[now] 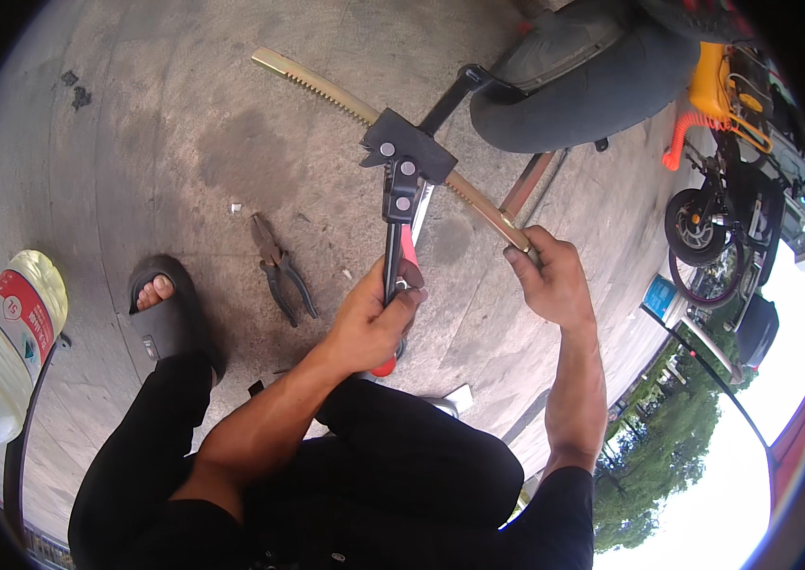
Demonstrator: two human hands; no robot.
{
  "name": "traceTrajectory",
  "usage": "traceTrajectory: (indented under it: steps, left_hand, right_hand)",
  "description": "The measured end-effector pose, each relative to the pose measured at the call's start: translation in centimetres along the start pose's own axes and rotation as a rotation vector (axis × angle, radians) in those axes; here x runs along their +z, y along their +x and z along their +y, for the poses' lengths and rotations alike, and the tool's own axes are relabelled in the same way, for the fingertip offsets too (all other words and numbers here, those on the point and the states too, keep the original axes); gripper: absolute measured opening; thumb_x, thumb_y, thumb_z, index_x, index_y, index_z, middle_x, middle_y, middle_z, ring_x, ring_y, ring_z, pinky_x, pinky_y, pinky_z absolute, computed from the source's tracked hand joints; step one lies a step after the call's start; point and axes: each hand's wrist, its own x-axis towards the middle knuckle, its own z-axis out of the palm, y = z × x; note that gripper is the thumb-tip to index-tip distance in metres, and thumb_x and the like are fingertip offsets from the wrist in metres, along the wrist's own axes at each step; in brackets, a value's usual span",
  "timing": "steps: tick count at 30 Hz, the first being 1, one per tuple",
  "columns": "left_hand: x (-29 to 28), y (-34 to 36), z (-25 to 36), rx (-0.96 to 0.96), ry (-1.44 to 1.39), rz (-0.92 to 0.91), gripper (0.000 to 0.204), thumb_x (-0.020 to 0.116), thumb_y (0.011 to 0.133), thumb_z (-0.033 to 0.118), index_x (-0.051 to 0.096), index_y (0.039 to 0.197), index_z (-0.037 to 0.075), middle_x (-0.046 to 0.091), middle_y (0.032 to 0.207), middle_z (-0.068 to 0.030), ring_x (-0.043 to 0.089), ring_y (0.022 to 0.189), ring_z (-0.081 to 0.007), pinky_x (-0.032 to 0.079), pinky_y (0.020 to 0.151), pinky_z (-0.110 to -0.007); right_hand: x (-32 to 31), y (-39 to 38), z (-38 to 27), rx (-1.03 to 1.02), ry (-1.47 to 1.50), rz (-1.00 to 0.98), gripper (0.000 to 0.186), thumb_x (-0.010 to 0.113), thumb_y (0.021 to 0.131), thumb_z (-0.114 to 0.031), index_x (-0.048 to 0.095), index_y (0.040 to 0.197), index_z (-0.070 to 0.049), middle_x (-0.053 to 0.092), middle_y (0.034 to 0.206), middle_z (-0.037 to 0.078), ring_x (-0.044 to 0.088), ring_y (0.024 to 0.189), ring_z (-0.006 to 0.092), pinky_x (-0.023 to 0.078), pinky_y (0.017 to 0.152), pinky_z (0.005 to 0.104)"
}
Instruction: The person removes a scooter tire, uses a screwdriver to pry the tire bead, and then uses a tire changing tool to manipulate the tire. The person works on the tire while kneeling on the ground in a workshop.
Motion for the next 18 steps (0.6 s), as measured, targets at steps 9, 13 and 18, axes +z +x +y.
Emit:
traceTrajectory:
  steps: [9,13,18]
  left_hand:
    - [3.1,0.8,-1.4,0.133,0.04,0.084,0.012,0.049,0.095,0.002,0.047,0.106,0.005,0.044,0.068,0.0023,0.042,0.056,-0.0048,0.034,0.05,-0.026]
    - [0.8,-0.3,-1.9,0.116,0.019,0.036,0.014,0.048,0.095,0.001,0.048,0.108,0.005,0.042,0.065,0.0059,0.04,0.053,-0.0033,0.034,0.05,-0.024]
    - [9.1,3.4,-5.9,0.435,0.135,0.411,0.012,0.047,0.095,0.0,0.043,0.106,0.002,0.05,0.078,-0.0116,0.053,0.064,-0.0207,0.042,0.057,-0.035]
  right_hand:
    - [0.0,0.1,0.6,-0.014,0.069,-0.022,0.01,0.068,0.086,-0.004,0.061,0.091,0.0,0.048,0.055,0.009,0.043,0.047,0.0132,0.036,0.046,0.0292]
    - [-0.1,0.0,0.9,-0.002,0.06,-0.039,0.009,0.068,0.087,-0.004,0.061,0.092,0.0,0.047,0.053,0.007,0.043,0.047,0.0111,0.034,0.045,0.028]
    - [0.2,0.0,0.9,-0.007,0.059,-0.01,0.009,0.067,0.087,-0.004,0.061,0.091,0.001,0.045,0.053,0.005,0.039,0.048,0.009,0.032,0.044,0.0275]
